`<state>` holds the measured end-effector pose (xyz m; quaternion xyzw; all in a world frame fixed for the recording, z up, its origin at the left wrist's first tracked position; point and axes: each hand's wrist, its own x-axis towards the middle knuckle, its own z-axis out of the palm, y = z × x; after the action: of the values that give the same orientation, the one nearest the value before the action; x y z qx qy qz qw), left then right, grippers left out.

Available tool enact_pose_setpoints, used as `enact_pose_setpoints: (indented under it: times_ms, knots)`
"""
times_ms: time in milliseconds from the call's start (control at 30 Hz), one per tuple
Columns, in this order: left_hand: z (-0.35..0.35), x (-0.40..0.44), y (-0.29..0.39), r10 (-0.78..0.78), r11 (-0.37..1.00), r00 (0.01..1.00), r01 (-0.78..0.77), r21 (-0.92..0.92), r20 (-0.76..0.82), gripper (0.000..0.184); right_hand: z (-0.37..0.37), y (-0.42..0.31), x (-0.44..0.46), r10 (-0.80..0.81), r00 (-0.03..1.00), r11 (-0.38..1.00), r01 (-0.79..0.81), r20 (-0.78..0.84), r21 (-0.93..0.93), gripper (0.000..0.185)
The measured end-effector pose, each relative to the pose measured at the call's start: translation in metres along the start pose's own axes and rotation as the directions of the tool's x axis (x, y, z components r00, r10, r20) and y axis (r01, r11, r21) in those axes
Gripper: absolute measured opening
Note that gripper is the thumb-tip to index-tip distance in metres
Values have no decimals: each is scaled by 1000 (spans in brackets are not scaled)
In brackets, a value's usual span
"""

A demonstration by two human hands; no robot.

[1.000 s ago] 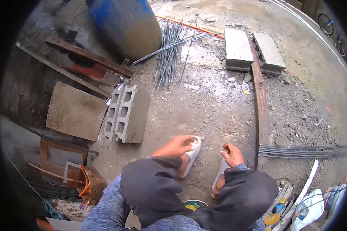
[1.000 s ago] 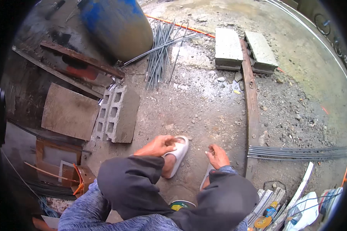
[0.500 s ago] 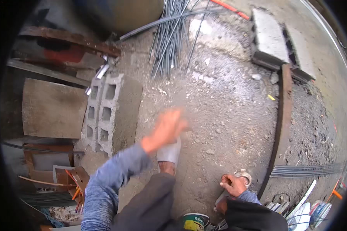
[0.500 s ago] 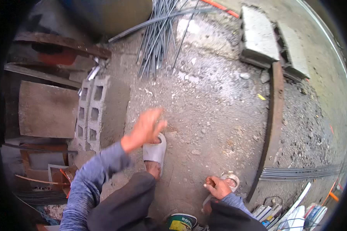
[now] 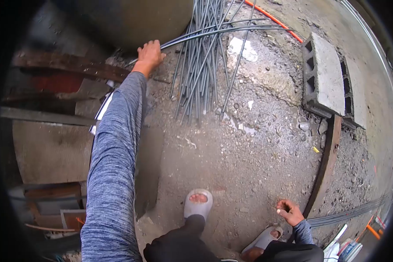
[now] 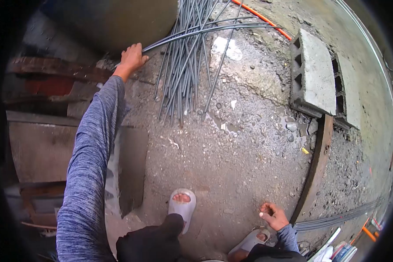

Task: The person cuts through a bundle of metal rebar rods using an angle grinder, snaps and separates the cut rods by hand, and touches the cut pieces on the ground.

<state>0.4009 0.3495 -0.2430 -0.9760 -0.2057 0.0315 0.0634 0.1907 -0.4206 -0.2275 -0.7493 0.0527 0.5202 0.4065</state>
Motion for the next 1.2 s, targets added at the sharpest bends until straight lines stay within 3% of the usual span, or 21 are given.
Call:
enact_pose_setpoints:
  times_ms: [33, 133, 167, 267, 300, 400, 433, 533, 633, 733, 833, 967, 1067, 1100, 1200]
  knots:
    - [10, 14, -5, -27, 999, 997, 29, -21, 66, 69, 3, 8, -5, 31, 999, 999, -30, -32, 36, 40]
    - [38, 47, -14, -81, 970, 976, 124, -209, 201, 68, 0, 25, -19, 123, 991, 992, -123, -50, -1, 39]
    - [46, 49, -13, -121, 968, 978, 154, -200, 168, 77, -1, 31, -27, 139, 987, 987, -131, -79, 95, 38]
    - [47, 56, -4, -169, 971, 939, 211, -113, 301, 80, -10, 44, -48, 166, 970, 982, -147, -176, 119, 37]
    - [47, 53, 1, -187, 978, 949, 205, -46, 253, 70, -10, 41, -54, 204, 961, 967, -168, -188, 191, 36]
    - [39, 50, 4, -133, 990, 933, 139, 4, 334, 57, -8, 40, -71, 226, 949, 960, -179, -219, 215, 34]
    - [42, 42, 4, -92, 995, 952, 97, 0, 291, 50, -7, 43, -73, 213, 951, 964, -167, -222, 209, 34]
    - [57, 28, 9, -57, 998, 963, 66, -25, 263, 51, -7, 38, -68, 146, 963, 989, -136, -226, 58, 29]
    - [54, -6, 24, 7, 984, 942, 54, -170, 335, 50, 0, 26, -61, 133, 959, 989, -113, -250, 90, 28]
    - [52, -26, 44, 74, 946, 942, 38, -321, 328, 53, 2, 20, -54, 70, 965, 996, -81, -252, -31, 33]
    - [41, -35, 59, 234, 702, 749, 311, -641, 620, 57, 3, 7, -52, 25, 964, 994, -52, -264, -96, 35]
    - [28, -55, 78, 218, 520, 773, 425, -741, 596, 52, 1, 5, -46, -10, 966, 980, -42, -258, -196, 39]
    - [11, -57, 95, 298, 697, 747, 255, -670, 595, 55, 0, 8, -38, -51, 964, 971, -13, -259, -240, 41]
    - [29, -56, 107, 212, 732, 789, 263, -629, 577, 62, -1, 2, -37, -46, 967, 960, -27, -251, -278, 41]
    - [5, -70, 138, 242, 941, 865, -99, -323, 439, 68, -3, -6, -32, -78, 967, 950, -2, -244, -312, 40]
